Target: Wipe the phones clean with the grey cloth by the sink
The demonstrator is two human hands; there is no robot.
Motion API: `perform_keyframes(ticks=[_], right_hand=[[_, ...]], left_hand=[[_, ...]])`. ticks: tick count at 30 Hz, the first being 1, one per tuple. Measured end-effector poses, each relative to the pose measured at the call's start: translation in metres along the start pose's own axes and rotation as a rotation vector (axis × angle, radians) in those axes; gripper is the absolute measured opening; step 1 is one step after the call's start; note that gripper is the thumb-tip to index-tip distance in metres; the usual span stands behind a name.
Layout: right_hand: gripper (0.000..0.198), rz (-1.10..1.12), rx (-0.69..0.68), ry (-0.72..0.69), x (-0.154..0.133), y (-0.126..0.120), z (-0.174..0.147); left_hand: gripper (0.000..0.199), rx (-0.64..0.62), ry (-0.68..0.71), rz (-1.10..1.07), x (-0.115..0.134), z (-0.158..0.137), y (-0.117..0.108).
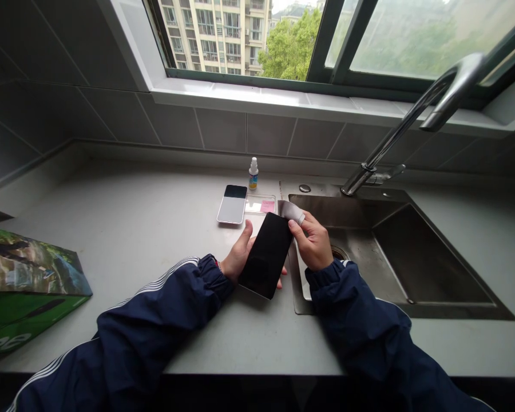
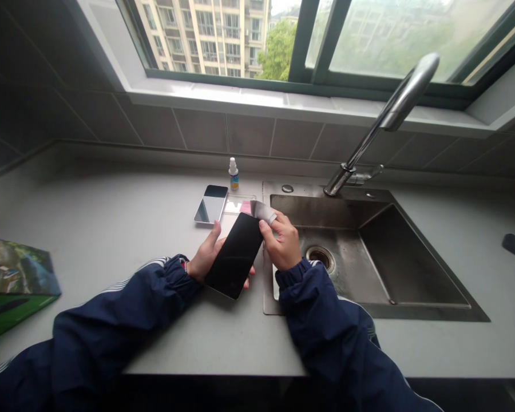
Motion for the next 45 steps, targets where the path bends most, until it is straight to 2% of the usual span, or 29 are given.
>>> perform_keyframes(ticks=[11,16,20,30,35,39,45], right_hand=[[0.03,-0.054,-0.142,-0.094,-0.002,0.006,-0.001],[0.033,-0.079,-0.083,-0.032,0.002,0.004,0.001],[0.031,-0.061,-0.147,-0.065,0.002,0.006,0.0],[0.034,-0.099,-0.08,-0.037,0.006,0.006,0.0],[0.035,-0.115,-0.184,-0.057,0.004,0.01,-0.002],[0.036,-0.108,-0.128,-0.007,0.005,0.008,-0.001],[0.031,-0.029,-0.359,-0.144,-0.008,0.012,-0.006]], left_hand=[[0.094,0.064,-0.002,-0.007,0.001,0.002,0.002],[0.093,0.11,0.012,-0.002,0.002,0.002,0.003],[0.094,0.097,0.001,-0.002,0.002,0.002,0.004],[0.093,0.077,0.014,-0.008,0.0,0.003,0.001],[0.096,0.056,0.002,0.012,-0.001,0.003,0.0],[0.096,0.045,-0.007,0.016,-0.002,0.003,0.001],[0.105,0.061,-0.078,0.03,-0.002,0.0,0.004]])
Point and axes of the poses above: each hand's wrist, its own z-axis towards the middle knuckle, its own y-axis out of the palm, x = y × z, the point moved 4 cm from there along z, towards the middle knuckle, and after that the axes turned 8 degrees about y, right-handed, at the moved point
